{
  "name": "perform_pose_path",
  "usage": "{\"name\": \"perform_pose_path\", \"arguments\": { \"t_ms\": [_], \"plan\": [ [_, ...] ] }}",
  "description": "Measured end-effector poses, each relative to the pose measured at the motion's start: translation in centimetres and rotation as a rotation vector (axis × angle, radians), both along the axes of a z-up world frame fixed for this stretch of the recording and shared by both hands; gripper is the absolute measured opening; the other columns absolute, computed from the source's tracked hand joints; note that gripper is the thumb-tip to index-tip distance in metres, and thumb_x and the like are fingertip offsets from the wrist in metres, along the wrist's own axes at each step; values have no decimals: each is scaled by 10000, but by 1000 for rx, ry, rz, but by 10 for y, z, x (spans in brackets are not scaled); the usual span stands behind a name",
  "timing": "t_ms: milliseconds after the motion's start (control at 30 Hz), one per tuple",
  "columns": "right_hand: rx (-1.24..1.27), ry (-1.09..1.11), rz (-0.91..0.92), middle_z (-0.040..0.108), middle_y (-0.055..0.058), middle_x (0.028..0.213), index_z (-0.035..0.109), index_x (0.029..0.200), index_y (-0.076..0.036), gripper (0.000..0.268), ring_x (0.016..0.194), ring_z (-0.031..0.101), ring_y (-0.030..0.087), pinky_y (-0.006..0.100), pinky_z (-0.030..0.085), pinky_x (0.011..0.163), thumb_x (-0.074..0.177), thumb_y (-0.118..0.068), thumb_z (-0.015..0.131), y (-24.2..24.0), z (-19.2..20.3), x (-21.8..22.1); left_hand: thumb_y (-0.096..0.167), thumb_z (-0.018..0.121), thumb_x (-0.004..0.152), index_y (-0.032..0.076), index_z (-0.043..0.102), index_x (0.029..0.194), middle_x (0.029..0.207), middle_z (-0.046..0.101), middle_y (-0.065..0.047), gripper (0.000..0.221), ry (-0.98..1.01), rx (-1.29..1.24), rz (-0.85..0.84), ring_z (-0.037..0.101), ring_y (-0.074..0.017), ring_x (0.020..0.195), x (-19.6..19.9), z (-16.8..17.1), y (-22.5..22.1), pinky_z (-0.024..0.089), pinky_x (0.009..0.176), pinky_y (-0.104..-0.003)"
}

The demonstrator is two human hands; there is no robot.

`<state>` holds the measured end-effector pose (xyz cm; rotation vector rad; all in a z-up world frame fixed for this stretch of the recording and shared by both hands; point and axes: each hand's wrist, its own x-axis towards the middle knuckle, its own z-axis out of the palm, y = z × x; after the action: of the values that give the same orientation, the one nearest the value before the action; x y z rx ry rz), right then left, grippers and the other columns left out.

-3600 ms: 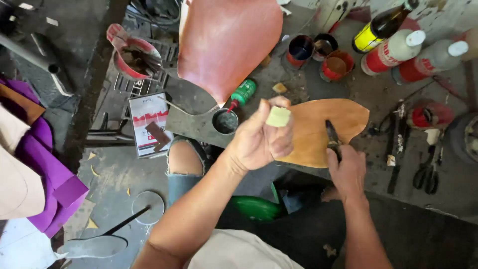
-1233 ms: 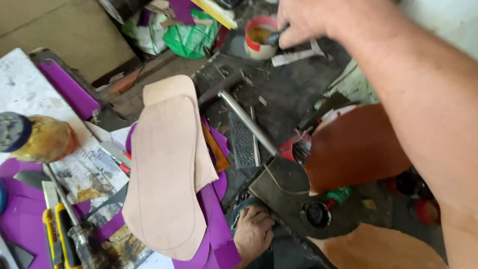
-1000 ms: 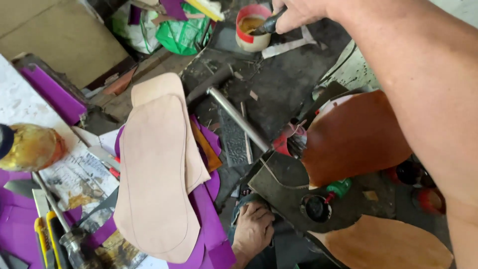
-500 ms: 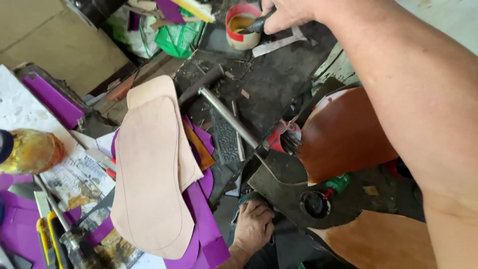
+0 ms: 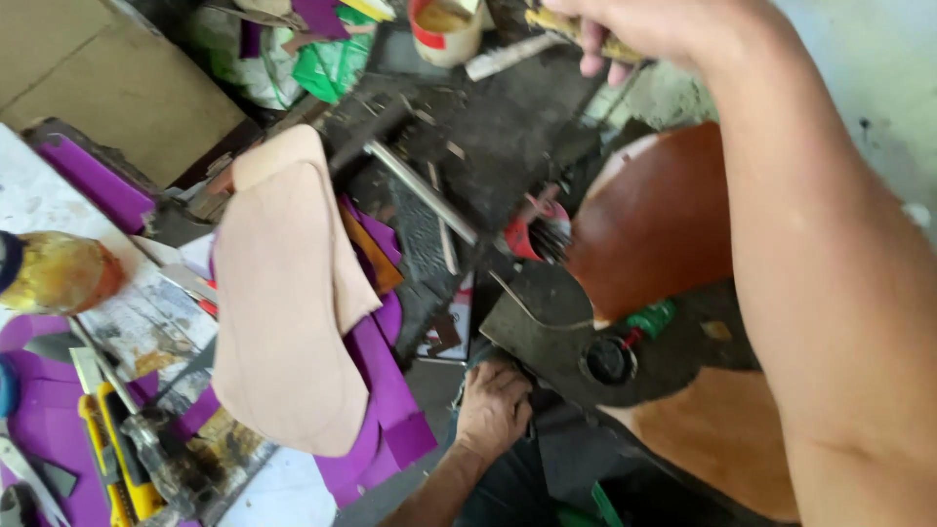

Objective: Applying adhesive to a leather component using a brush on a repair bench.

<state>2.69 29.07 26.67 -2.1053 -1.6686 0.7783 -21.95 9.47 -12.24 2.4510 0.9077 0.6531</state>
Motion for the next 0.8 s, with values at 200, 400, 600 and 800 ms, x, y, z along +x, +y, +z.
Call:
{"name": "perform_pose_path", "arguments": {
  "t_ms": [200, 400, 600, 800],
  "plan": [
    [287, 247, -28, 621, 99, 821, 591, 885, 0, 330, 775, 697, 175, 273, 578, 595, 1180, -139, 538, -176, -64, 60, 298, 644, 797, 153, 712, 953, 1001, 643, -104, 223, 128, 225, -104, 553, -380, 1048, 1, -13, -15, 413, 918, -575],
    [110, 64, -513, 665, 5, 811, 741, 1300, -86, 296, 650, 560, 94, 257, 433, 613, 1016, -141, 681, -399, -165, 87, 115, 650, 925, 16, 679, 1104, 1155, 646, -161, 206, -136, -60, -406, 626, -376, 967, 57, -6, -59, 539, 883, -454],
    [288, -172, -823, 711, 176, 872, 808, 1013, -47, 216, 879, 713, 376, 435, 566, 753, 923, -231, 875, -505, -318, 65, 416, 787, 869, 183, 695, 1229, 1097, 552, -51, 439, 24, -121, -10, 745, -322, 865, 113, -40, -89, 639, 711, -382],
    [411, -495, -783, 689, 154, 854, 797, 992, -57, 229, 833, 682, 384, 459, 549, 800, 907, -250, 887, -528, -393, 77, 471, 776, 848, 318, 724, 1194, 1072, 547, 17, 382, 122, 27, -69, 739, -295, 750, 106, -60, -81, 639, 660, -412]
  ]
}}
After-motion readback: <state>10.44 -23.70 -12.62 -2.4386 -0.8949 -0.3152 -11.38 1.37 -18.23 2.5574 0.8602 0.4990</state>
